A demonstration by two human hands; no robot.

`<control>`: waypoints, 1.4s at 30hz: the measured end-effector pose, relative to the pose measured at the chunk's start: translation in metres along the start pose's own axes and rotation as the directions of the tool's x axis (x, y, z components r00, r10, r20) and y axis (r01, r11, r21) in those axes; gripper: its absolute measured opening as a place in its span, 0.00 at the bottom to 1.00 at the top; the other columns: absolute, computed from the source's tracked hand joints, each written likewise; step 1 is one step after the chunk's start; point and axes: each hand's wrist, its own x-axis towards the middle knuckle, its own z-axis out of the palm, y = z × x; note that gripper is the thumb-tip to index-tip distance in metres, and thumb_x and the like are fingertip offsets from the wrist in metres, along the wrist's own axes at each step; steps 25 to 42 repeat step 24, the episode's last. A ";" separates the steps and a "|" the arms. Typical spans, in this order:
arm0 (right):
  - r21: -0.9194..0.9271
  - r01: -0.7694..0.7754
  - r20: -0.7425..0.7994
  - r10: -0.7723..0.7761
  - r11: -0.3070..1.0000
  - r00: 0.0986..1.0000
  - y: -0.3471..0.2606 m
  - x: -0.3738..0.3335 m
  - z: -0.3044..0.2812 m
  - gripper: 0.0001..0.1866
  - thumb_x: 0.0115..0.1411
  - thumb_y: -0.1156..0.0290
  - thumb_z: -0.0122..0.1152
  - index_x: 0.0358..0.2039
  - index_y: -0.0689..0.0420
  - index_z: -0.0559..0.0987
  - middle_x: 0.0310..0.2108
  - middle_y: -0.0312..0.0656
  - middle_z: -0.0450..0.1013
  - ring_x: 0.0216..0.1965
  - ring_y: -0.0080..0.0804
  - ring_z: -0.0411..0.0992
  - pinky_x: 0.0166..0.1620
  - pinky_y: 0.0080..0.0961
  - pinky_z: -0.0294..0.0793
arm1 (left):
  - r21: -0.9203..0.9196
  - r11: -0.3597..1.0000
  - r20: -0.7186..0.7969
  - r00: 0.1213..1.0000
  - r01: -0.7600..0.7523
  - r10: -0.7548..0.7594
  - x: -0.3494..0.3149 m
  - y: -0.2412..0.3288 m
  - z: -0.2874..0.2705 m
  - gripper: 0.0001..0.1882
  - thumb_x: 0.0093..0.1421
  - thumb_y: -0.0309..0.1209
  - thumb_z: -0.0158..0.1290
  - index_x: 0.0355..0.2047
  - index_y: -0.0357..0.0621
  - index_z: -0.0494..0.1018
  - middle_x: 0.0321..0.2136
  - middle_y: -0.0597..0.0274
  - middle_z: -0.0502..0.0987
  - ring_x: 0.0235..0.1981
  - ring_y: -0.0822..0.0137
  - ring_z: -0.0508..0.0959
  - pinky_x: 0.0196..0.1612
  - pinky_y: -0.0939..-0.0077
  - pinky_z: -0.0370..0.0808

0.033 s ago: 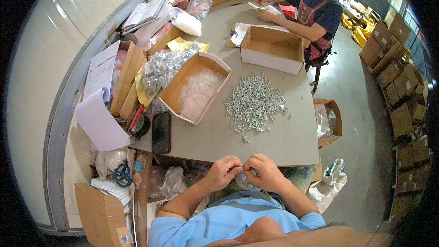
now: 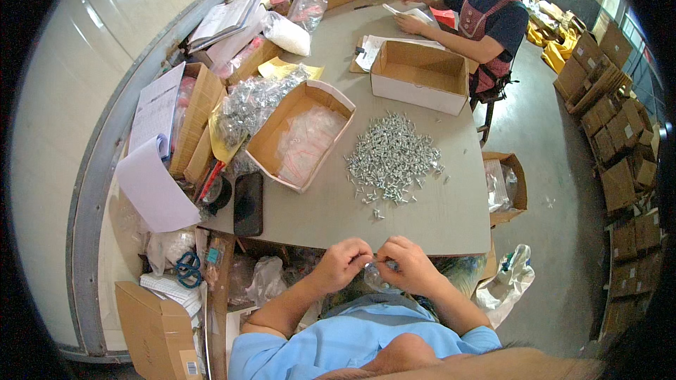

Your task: The person sorts metal screws from a table surface and places them into a clear plastic bag by hand.

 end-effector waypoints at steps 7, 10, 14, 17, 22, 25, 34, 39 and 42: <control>0.060 -0.128 -0.186 0.137 0.990 0.973 0.019 -0.003 -0.017 0.06 0.48 0.78 0.62 0.26 0.58 0.74 0.26 0.42 0.71 0.31 0.39 0.71 0.35 0.31 0.70 | 0.248 0.965 -0.625 0.775 0.082 0.095 0.057 -0.010 -0.104 0.09 0.62 0.32 0.54 0.29 0.39 0.74 0.22 0.68 0.72 0.23 0.81 0.67 0.25 0.83 0.65; -0.002 -0.199 -0.265 0.191 0.980 0.945 0.035 -0.005 -0.019 0.07 0.49 0.77 0.64 0.28 0.60 0.74 0.28 0.42 0.71 0.31 0.36 0.71 0.35 0.30 0.70 | 0.389 0.920 -0.693 0.673 0.047 0.259 0.097 -0.030 -0.148 0.08 0.60 0.30 0.54 0.31 0.37 0.75 0.24 0.62 0.76 0.26 0.71 0.74 0.28 0.76 0.70; -0.303 -0.283 -0.404 0.146 0.910 0.903 0.067 -0.005 -0.028 0.19 0.48 0.73 0.66 0.42 0.57 0.74 0.46 0.50 0.67 0.50 0.45 0.66 0.50 0.39 0.66 | 0.729 0.681 -0.166 0.982 0.062 0.089 0.129 -0.065 -0.159 0.09 0.56 0.28 0.55 0.36 0.37 0.76 0.33 0.52 0.78 0.34 0.56 0.78 0.38 0.68 0.74; -0.384 -0.450 -0.454 0.260 0.806 0.852 0.088 0.013 -0.047 0.35 0.49 0.64 0.68 0.57 0.54 0.66 0.61 0.57 0.54 0.64 0.52 0.52 0.62 0.45 0.54 | 0.844 0.536 0.082 0.993 -0.023 -0.087 0.131 -0.123 -0.158 0.12 0.53 0.28 0.55 0.37 0.39 0.77 0.37 0.50 0.78 0.39 0.50 0.77 0.43 0.63 0.74; -0.475 -0.558 -0.271 0.490 0.680 0.828 0.105 0.054 -0.065 0.52 0.50 0.44 0.65 0.67 0.53 0.52 0.68 0.60 0.41 0.69 0.55 0.37 0.67 0.50 0.38 | 0.920 0.384 0.046 0.955 0.074 -0.295 0.148 -0.132 -0.153 0.13 0.52 0.30 0.56 0.38 0.42 0.78 0.38 0.50 0.78 0.41 0.50 0.77 0.46 0.64 0.74; -0.506 -0.447 -0.161 0.429 0.738 0.889 0.112 0.063 -0.051 0.54 0.48 0.42 0.66 0.68 0.52 0.50 0.70 0.53 0.35 0.69 0.57 0.35 0.67 0.52 0.37 | 0.859 0.466 -0.007 0.916 0.211 -0.401 0.152 -0.095 -0.157 0.14 0.51 0.30 0.57 0.40 0.43 0.78 0.40 0.48 0.78 0.43 0.49 0.77 0.48 0.65 0.74; -0.506 -0.447 -0.161 0.429 0.738 0.889 0.112 0.063 -0.051 0.54 0.48 0.42 0.66 0.68 0.52 0.50 0.70 0.53 0.35 0.69 0.57 0.35 0.67 0.52 0.37 | 0.859 0.466 -0.007 0.916 0.211 -0.401 0.152 -0.095 -0.157 0.14 0.51 0.30 0.57 0.40 0.43 0.78 0.40 0.48 0.78 0.43 0.49 0.77 0.48 0.65 0.74; -0.506 -0.447 -0.161 0.429 0.738 0.889 0.112 0.063 -0.051 0.54 0.48 0.42 0.66 0.68 0.52 0.50 0.70 0.53 0.35 0.69 0.57 0.35 0.67 0.52 0.37 | 0.859 0.466 -0.007 0.916 0.211 -0.401 0.152 -0.095 -0.157 0.14 0.51 0.30 0.57 0.40 0.43 0.78 0.40 0.48 0.78 0.43 0.49 0.77 0.48 0.65 0.74; -0.506 -0.447 -0.161 0.429 0.738 0.889 0.112 0.063 -0.051 0.54 0.48 0.42 0.66 0.68 0.52 0.50 0.70 0.53 0.35 0.69 0.57 0.35 0.67 0.52 0.37 | 0.859 0.466 -0.007 0.916 0.211 -0.401 0.152 -0.095 -0.157 0.14 0.51 0.30 0.57 0.40 0.43 0.78 0.40 0.48 0.78 0.43 0.49 0.77 0.48 0.65 0.74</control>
